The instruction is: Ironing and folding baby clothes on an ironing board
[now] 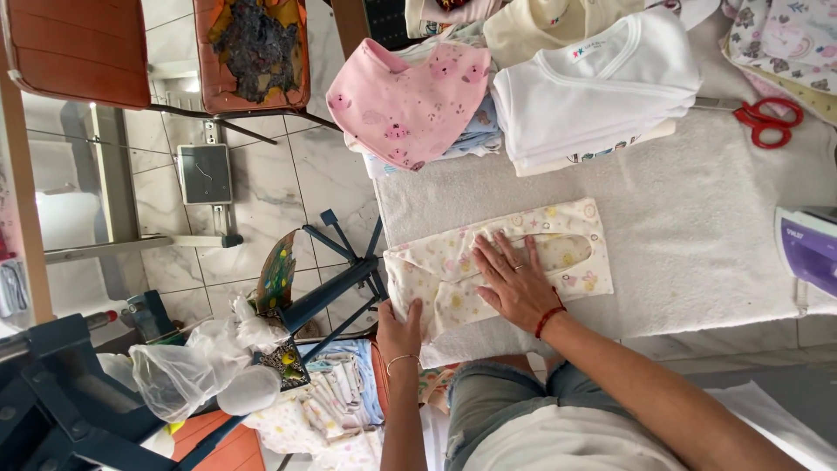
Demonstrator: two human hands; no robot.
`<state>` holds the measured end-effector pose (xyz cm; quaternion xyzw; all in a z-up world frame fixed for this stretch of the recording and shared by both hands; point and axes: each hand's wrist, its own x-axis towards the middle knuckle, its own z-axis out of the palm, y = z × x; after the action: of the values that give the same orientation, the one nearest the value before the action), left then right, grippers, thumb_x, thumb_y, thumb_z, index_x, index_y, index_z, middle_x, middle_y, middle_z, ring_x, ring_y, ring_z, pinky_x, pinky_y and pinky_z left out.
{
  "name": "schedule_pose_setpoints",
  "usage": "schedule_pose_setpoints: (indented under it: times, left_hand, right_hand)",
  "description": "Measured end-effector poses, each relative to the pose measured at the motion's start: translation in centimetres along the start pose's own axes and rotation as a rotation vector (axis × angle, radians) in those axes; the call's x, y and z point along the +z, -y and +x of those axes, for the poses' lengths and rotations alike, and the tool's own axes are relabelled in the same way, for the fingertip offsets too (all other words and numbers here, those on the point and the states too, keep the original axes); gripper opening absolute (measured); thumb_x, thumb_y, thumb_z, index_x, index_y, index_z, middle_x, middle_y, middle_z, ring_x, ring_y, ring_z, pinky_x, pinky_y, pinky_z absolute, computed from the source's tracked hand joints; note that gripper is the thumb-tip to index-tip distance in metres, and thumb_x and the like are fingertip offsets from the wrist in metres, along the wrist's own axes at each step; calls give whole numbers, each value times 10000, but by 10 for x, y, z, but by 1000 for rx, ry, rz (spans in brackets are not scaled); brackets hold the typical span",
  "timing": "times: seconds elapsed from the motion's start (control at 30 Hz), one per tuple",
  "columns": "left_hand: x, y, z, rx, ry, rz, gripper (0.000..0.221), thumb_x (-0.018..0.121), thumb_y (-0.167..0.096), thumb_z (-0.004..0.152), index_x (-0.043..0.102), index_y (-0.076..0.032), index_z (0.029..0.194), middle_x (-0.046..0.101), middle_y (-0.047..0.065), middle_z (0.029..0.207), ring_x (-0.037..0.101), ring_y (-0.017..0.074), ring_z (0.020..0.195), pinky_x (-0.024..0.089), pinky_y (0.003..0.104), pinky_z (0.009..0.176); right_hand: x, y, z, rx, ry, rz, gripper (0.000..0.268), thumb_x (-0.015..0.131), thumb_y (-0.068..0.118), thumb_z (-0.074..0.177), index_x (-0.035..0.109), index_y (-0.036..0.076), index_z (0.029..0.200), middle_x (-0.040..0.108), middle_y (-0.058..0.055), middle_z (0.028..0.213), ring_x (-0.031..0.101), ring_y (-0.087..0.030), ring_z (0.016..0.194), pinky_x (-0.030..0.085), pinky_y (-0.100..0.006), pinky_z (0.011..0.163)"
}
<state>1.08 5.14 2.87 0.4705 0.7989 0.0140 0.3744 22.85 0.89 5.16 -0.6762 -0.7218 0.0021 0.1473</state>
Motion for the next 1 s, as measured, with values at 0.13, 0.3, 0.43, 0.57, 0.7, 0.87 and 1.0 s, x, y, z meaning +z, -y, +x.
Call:
schedule_pose_setpoints:
  times: [0.13,0.3,0.43,0.57,0.7,0.87,1.0]
  left_hand:
    - [-2,-54,-53,132,-2,-207,459,665,-429,676,491,-186,1024,608,146,860,595,341,858,456,414,720]
    - [57,-99,-114,636,342,-675,664,561,-142,800,181,-115,1344,606,119,744,585,149,554,513,302,534]
    - [64,-172,-146,716,637,-296,714,485,-175,760,101,-142,1361,531,320,942,533,517,810,453,592,695]
    - [120,-158,-128,935,567,-174,826,550,-178,668,122,-115,1371,450,207,1052,529,426,841,471,526,697]
    - [142,-134,-106,974,797,-60,866,500,-108,612,109,-123,1386,408,211,1120,479,428,978,425,501,822]
    - [107,-151,-71,1236,328,141,463,446,-60,675,486,-247,1097,509,44,1003,572,294,845,448,430,785]
    - [76,-179,-37,1153,-105,282,423,609,-376,694,502,-235,1078,483,13,1093,473,265,1024,283,540,938]
  right_hand:
    - [-1,-3,-2,5,14,34,533,340,415,850,333,133,1302,245,-43,1413,188,-259,1309,166,-550,997]
    - [83,-41,-59,1089,58,2037,509,331,262,880,254,104,1358,442,-114,1233,425,-245,1128,303,-413,972]
    - [43,-117,-77,1370,-99,2067,541,346,491,878,399,116,1265,499,-129,1177,520,-277,1006,379,-423,877]
    - [-36,-116,-63,1345,3,1901,478,333,444,886,496,96,1171,550,-126,1060,538,-277,910,411,-419,799]
    - [-53,-104,-66,1370,82,1258,322,573,379,848,603,98,1002,585,-40,923,533,-170,849,444,-329,748]
    - [-42,-98,-90,1203,381,839,444,744,417,635,650,101,932,582,-68,852,563,-202,782,474,-326,668]
    - [-76,-81,-74,1298,541,873,636,707,461,656,512,14,1064,576,-170,926,584,-260,780,518,-327,551]
